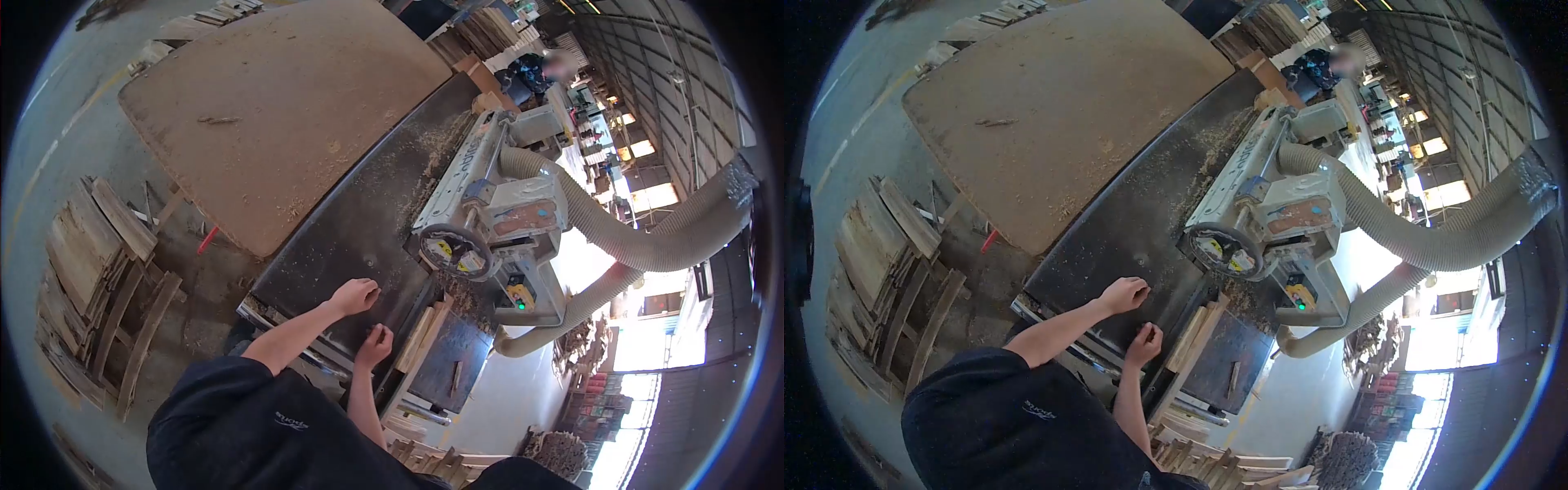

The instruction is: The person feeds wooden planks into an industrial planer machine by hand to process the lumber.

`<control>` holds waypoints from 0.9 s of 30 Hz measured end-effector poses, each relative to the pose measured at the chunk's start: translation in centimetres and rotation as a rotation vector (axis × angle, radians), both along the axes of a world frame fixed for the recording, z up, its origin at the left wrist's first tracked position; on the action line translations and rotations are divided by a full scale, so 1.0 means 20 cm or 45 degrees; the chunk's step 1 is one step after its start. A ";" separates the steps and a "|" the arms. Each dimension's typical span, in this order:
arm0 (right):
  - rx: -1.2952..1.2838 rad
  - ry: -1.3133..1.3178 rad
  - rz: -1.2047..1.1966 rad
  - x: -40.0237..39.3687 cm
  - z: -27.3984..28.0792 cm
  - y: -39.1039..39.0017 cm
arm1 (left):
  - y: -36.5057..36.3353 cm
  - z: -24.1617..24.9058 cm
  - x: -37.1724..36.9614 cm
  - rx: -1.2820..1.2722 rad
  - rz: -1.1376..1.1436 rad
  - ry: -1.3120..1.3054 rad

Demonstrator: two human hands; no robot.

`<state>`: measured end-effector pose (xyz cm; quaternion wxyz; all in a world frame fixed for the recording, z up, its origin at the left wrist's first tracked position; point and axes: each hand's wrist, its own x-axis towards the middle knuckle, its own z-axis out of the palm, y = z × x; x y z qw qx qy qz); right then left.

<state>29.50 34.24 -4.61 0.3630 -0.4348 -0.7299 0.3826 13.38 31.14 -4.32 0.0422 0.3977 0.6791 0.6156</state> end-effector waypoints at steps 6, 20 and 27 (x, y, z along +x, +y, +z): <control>0.794 -0.487 0.219 -0.07 0.03 -0.14 | -0.01 0.01 -0.01 -0.059 -0.049 0.001; 0.707 -0.463 0.220 -0.05 0.04 -0.12 | 0.00 0.01 0.00 -0.058 -0.061 0.036; 0.695 -0.493 0.211 -0.05 0.02 -0.12 | 0.02 -0.01 -0.01 -0.074 -0.043 0.074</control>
